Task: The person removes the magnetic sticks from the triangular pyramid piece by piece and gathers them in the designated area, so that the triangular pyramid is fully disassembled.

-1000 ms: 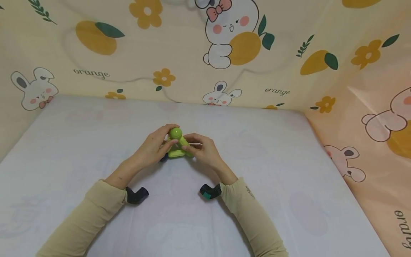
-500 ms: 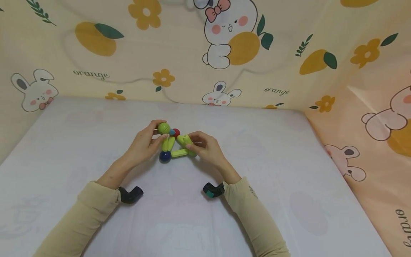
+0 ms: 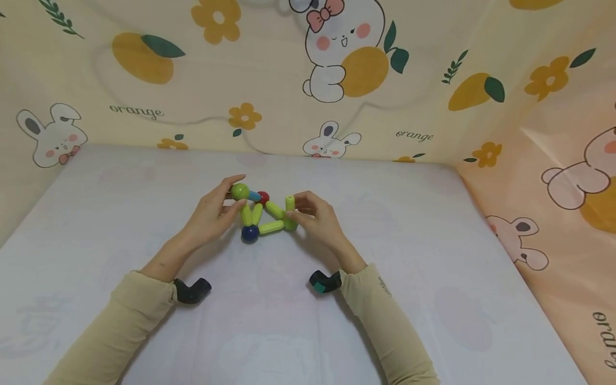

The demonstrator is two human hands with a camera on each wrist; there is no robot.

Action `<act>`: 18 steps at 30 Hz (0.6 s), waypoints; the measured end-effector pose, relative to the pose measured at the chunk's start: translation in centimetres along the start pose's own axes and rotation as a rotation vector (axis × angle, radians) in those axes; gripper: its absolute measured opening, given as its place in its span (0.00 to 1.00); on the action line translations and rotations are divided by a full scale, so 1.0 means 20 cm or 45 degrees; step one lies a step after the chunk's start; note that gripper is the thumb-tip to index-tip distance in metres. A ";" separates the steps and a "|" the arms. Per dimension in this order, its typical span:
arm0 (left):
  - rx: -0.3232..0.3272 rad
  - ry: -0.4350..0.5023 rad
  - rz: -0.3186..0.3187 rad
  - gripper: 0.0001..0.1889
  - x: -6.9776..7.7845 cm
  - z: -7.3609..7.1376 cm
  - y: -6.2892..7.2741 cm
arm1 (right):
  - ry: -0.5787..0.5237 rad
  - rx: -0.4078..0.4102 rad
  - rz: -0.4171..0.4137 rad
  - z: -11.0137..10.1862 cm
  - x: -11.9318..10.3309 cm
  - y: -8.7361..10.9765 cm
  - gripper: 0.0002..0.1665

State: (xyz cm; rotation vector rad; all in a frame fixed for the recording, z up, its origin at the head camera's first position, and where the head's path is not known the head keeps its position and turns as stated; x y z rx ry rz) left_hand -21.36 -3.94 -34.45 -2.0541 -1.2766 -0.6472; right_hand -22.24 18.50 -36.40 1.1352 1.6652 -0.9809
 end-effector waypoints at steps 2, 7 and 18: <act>0.004 -0.021 0.011 0.26 0.00 0.00 0.00 | 0.018 0.013 0.001 -0.01 0.00 0.00 0.18; 0.016 -0.069 0.020 0.23 -0.01 -0.02 0.00 | 0.051 0.037 -0.001 -0.03 0.01 -0.01 0.19; 0.042 -0.101 0.017 0.21 -0.04 -0.04 0.01 | 0.017 0.117 -0.022 -0.08 0.03 -0.03 0.21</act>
Point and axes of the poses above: each hand's wrist, its own y-axis away from the middle knuckle, its own z-axis out of the palm, x = y × z, the point moved 4 cm from there along -y, towards the middle knuckle, and after that the axes turned 10 degrees about -y, right-handed, at the moved point
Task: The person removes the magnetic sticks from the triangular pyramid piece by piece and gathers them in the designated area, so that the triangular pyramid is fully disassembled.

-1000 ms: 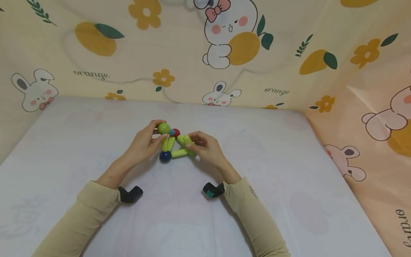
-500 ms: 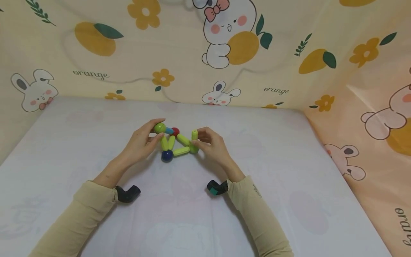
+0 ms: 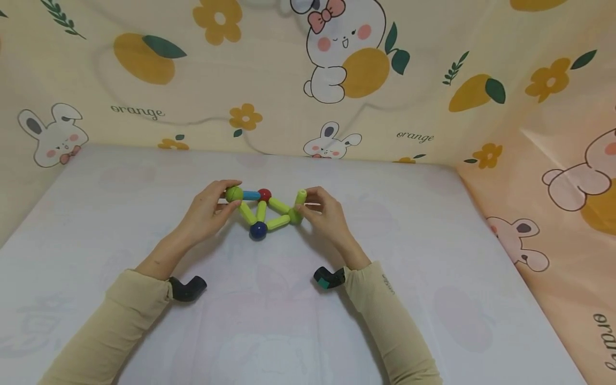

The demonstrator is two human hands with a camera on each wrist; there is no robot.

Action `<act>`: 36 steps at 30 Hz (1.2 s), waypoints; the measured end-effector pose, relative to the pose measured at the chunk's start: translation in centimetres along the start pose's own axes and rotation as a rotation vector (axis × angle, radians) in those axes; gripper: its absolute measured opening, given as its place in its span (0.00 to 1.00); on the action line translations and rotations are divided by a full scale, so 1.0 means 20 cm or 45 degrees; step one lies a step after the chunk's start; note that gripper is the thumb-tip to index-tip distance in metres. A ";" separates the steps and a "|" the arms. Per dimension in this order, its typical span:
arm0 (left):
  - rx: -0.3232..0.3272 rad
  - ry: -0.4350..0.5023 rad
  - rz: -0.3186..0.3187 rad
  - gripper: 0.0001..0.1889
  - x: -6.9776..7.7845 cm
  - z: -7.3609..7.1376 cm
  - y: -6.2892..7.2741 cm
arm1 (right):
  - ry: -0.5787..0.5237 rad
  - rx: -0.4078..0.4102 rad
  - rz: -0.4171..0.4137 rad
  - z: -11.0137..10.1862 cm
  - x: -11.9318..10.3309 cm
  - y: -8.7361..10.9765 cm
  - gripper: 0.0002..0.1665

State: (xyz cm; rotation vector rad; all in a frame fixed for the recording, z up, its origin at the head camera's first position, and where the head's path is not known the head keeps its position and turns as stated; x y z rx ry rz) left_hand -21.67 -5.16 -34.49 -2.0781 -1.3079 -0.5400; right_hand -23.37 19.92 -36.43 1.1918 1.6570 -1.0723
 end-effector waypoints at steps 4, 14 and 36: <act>-0.003 -0.014 -0.005 0.21 -0.01 0.00 0.00 | -0.001 0.019 -0.003 -0.01 0.00 0.01 0.23; -0.012 -0.078 -0.038 0.20 -0.04 -0.01 0.01 | -0.009 0.012 -0.025 -0.05 0.01 0.01 0.23; -0.178 -0.210 -0.148 0.20 -0.10 -0.03 0.04 | 0.087 -0.019 0.102 -0.13 0.06 0.05 0.20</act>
Point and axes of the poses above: each hand's wrist, its own y-axis away from the middle knuckle, its own z-axis out of the palm, x = y × z, the point moved 4 cm from there along -y, towards the middle knuckle, and after that the axes turned 10 degrees about -y, right-handed, at the moved point
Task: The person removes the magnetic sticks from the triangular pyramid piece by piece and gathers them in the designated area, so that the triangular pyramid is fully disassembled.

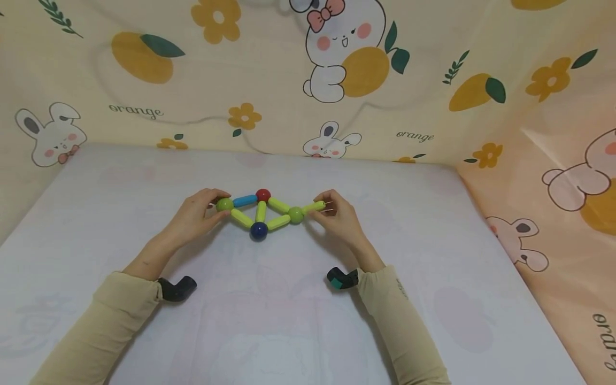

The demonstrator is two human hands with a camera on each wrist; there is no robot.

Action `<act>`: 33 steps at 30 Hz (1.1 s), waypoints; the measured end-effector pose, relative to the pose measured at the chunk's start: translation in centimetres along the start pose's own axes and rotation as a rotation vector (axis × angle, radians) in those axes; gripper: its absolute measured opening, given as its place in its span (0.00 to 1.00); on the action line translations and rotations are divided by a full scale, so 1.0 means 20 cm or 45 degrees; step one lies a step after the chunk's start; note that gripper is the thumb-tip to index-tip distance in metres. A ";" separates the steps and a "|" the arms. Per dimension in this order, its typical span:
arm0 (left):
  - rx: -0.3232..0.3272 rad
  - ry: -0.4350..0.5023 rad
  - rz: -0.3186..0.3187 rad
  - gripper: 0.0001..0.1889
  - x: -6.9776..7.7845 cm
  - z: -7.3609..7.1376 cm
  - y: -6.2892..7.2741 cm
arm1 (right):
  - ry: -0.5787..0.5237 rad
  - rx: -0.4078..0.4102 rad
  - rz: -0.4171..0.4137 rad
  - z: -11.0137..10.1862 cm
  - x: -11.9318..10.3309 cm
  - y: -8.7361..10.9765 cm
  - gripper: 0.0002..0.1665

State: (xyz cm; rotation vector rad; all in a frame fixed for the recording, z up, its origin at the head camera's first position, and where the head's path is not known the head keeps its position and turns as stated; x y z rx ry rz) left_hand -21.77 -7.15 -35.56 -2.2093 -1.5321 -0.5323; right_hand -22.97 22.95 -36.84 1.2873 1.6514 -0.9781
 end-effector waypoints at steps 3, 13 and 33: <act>-0.004 -0.011 -0.010 0.19 0.00 0.00 0.00 | 0.020 0.004 0.013 -0.01 0.00 0.00 0.19; -0.012 -0.022 -0.023 0.16 -0.03 0.02 0.00 | 0.097 -0.023 0.036 -0.03 0.01 0.01 0.14; -0.033 0.079 -0.071 0.16 -0.06 0.03 -0.01 | 0.231 -0.105 0.140 -0.02 0.04 0.01 0.14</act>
Point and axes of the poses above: each hand's wrist, its own y-axis away from the middle knuckle, its own z-axis out of the palm, x = y × z, the point moved 4 cm from there along -y, towards the middle knuckle, and after that the axes turned 10 degrees about -y, right-handed, at the moved point
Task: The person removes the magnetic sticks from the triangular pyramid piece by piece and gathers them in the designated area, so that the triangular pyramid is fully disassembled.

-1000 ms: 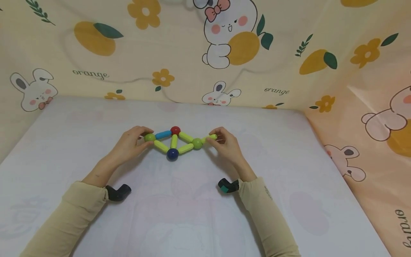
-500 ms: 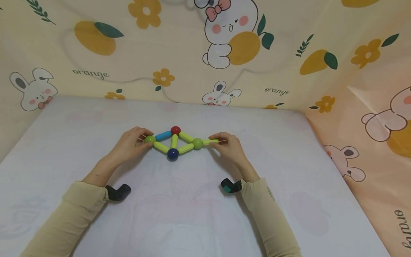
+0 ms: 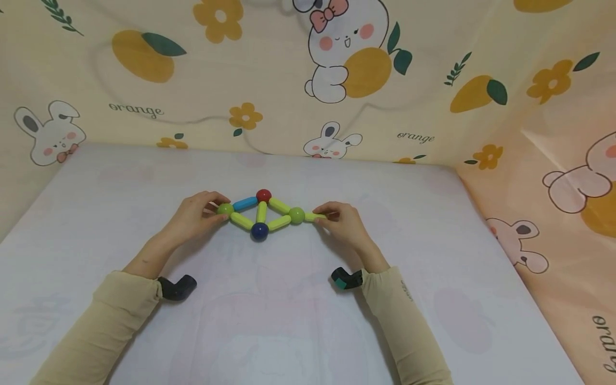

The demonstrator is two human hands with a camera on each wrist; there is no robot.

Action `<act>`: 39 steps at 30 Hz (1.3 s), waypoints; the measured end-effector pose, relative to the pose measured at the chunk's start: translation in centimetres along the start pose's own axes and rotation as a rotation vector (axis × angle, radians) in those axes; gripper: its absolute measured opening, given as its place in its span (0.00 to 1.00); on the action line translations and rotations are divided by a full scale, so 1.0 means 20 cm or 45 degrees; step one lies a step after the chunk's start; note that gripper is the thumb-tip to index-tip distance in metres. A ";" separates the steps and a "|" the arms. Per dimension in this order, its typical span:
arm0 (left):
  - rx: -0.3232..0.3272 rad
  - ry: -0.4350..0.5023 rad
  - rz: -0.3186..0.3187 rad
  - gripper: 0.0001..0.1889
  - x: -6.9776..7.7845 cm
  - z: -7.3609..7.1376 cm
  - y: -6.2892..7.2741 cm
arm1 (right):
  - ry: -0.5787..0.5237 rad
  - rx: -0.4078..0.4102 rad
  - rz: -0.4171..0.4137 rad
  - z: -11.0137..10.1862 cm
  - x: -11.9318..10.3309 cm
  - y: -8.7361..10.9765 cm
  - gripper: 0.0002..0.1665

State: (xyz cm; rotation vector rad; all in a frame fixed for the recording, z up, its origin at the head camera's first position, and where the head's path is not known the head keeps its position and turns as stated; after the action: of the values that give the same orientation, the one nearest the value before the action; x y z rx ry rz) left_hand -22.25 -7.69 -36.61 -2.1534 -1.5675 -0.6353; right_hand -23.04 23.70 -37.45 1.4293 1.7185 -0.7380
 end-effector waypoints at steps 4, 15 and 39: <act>-0.007 0.004 -0.011 0.16 0.00 0.00 0.00 | -0.017 -0.008 -0.037 0.01 -0.02 -0.02 0.15; 0.018 0.054 -0.003 0.15 -0.03 -0.01 0.00 | -0.157 0.001 -0.255 0.09 -0.15 -0.10 0.15; -0.010 0.000 -0.009 0.19 -0.03 0.02 0.00 | -0.272 -0.094 -0.341 0.38 -0.33 -0.23 0.15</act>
State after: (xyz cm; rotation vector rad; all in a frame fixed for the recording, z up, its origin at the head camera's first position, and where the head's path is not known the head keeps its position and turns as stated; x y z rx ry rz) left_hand -22.32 -7.95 -37.25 -2.1541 -1.5758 -0.6450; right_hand -25.60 13.01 -36.05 1.0409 1.7666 -0.9254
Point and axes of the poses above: each hand's wrist, its own y-axis away from the middle knuckle, its own z-axis out of the palm, x = y × z, the point moved 4 cm from there along -y, towards the middle knuckle, and after that the axes turned 10 degrees about -y, right-handed, at the moved point
